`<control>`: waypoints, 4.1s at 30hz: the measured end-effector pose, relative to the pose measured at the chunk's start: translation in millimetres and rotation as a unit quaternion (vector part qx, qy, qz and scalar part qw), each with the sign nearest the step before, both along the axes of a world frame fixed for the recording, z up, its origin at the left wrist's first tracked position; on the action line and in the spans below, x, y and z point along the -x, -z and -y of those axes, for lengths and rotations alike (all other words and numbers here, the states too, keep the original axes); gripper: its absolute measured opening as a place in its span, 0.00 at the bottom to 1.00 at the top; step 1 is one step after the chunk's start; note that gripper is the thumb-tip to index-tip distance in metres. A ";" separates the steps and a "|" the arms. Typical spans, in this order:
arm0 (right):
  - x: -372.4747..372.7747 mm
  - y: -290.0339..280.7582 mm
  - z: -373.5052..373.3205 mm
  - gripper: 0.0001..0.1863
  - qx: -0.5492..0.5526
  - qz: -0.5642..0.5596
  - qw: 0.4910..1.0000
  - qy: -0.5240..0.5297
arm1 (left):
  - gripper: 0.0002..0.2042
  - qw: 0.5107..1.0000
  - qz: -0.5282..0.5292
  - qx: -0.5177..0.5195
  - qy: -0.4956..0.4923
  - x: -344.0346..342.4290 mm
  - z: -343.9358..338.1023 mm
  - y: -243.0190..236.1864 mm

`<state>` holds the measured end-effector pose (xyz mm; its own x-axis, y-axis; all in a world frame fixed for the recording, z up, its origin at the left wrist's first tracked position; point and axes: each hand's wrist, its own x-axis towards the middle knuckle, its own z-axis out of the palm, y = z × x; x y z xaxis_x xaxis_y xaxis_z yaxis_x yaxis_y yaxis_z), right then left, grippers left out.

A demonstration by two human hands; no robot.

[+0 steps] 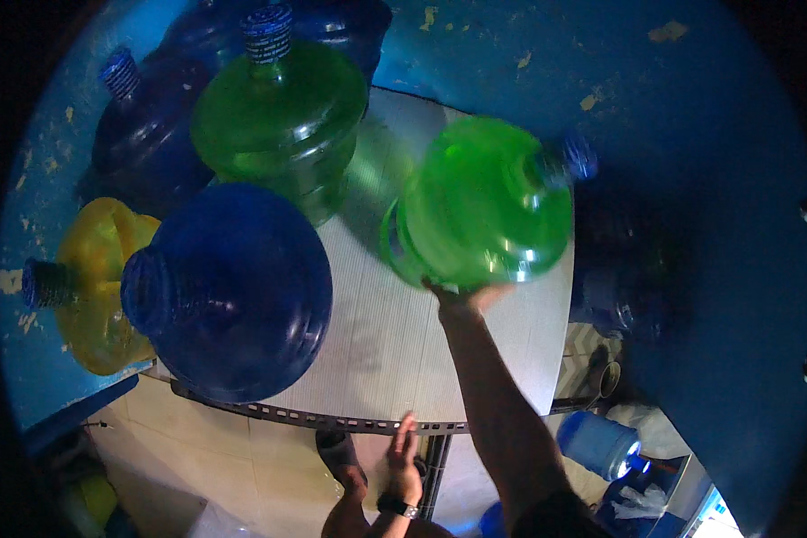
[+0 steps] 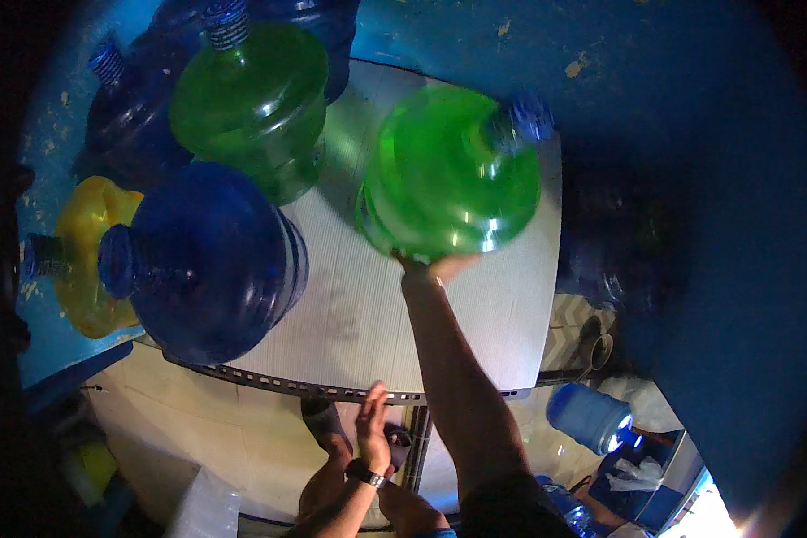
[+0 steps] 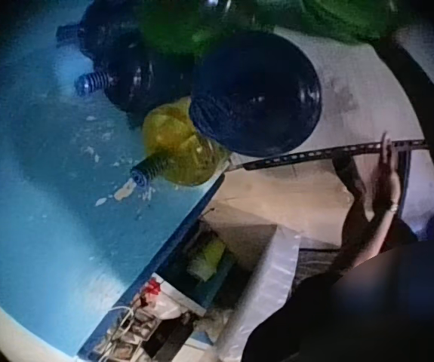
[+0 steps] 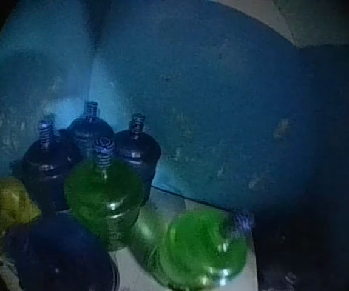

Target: The person repeatedly picks up large blue and green water jugs from a floor area and places them onto a white table. The person handles the jugs one at a time, moving them from the floor to the table surface.

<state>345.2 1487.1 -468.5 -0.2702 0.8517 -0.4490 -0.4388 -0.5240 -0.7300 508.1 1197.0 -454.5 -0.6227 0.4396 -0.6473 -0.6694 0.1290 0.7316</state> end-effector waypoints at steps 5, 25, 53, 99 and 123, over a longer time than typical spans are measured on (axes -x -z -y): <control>46.2 4.9 -105.6 0.46 -0.024 0.044 0.978 -0.204 | 0.28 0.983 0.000 -0.091 0.161 2.4 8.0 -26.4; -343.0 12.2 171.1 0.27 -0.134 0.413 0.684 -0.586 | 0.20 0.868 0.044 -0.075 0.489 -152.0 8.9 21.4; -945.8 -70.8 -92.4 0.25 0.224 0.757 0.010 -0.613 | 0.20 0.909 0.071 0.048 0.407 -285.3 5.9 23.8; -378.6 -324.5 128.3 0.26 -0.198 0.621 0.242 -0.719 | 0.40 0.879 0.380 -0.204 -0.204 -192.9 49.1 0.2; -234.7 -294.5 86.9 0.30 -0.286 0.692 0.262 -0.609 | 0.36 0.789 -0.573 0.012 0.222 221.2 3.7 -338.2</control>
